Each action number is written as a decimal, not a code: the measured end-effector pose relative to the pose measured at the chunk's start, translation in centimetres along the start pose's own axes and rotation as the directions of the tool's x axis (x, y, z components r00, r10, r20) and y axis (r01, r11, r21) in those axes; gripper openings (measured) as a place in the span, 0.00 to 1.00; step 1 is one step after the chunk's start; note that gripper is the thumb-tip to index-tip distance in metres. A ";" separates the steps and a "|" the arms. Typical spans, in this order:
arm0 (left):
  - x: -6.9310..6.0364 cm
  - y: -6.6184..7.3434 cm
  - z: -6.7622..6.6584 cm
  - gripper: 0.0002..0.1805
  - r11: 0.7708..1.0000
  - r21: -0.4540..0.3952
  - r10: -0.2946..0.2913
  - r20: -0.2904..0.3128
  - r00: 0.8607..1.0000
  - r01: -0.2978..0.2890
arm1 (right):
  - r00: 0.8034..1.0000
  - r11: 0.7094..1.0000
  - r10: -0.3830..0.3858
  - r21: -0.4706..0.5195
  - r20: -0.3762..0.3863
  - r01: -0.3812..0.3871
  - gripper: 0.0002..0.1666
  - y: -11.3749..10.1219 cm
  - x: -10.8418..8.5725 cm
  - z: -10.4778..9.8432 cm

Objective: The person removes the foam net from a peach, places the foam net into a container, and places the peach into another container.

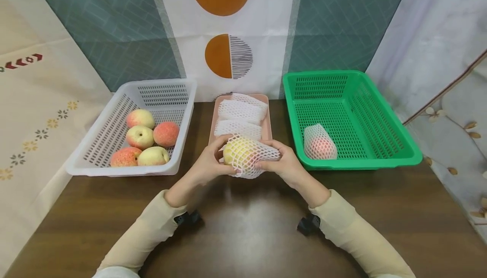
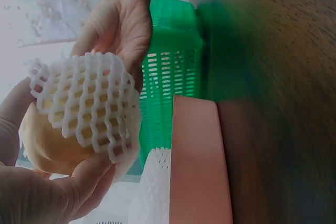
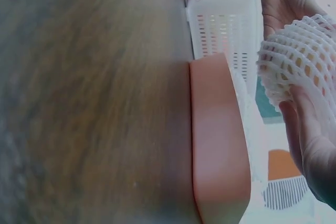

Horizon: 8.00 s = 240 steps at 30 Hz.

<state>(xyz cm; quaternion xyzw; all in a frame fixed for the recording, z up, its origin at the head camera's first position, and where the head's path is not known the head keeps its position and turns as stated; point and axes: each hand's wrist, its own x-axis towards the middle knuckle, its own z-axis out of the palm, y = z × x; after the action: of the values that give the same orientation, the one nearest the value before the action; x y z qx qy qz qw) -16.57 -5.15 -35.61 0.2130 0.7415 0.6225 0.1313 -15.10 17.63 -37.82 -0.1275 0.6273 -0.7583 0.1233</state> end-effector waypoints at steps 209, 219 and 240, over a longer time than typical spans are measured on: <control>5.6 10.2 -16.4 0.42 0.847 0.194 -0.392 -0.404 0.827 0.496 | 0.959 0.356 0.147 -0.891 -0.243 -0.281 0.32 -14.4 12.3 -1.0; 6.3 10.5 -11.8 0.39 0.923 0.015 -0.360 -0.314 0.879 0.384 | 0.942 0.332 0.199 -0.886 -0.269 -0.323 0.37 -16.4 9.8 -3.9; 7.0 10.2 -3.0 0.32 0.960 -0.133 -0.261 -0.097 0.961 0.247 | 0.940 0.280 0.193 -0.902 -0.282 -0.328 0.37 -15.5 4.5 -9.0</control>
<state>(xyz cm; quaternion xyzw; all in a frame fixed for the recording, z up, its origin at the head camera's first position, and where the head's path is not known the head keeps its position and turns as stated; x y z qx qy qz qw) -22.49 -3.05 -24.55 0.0721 0.7304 0.6548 0.1804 -22.87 27.13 -24.03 -0.0261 0.9664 -0.2302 0.1116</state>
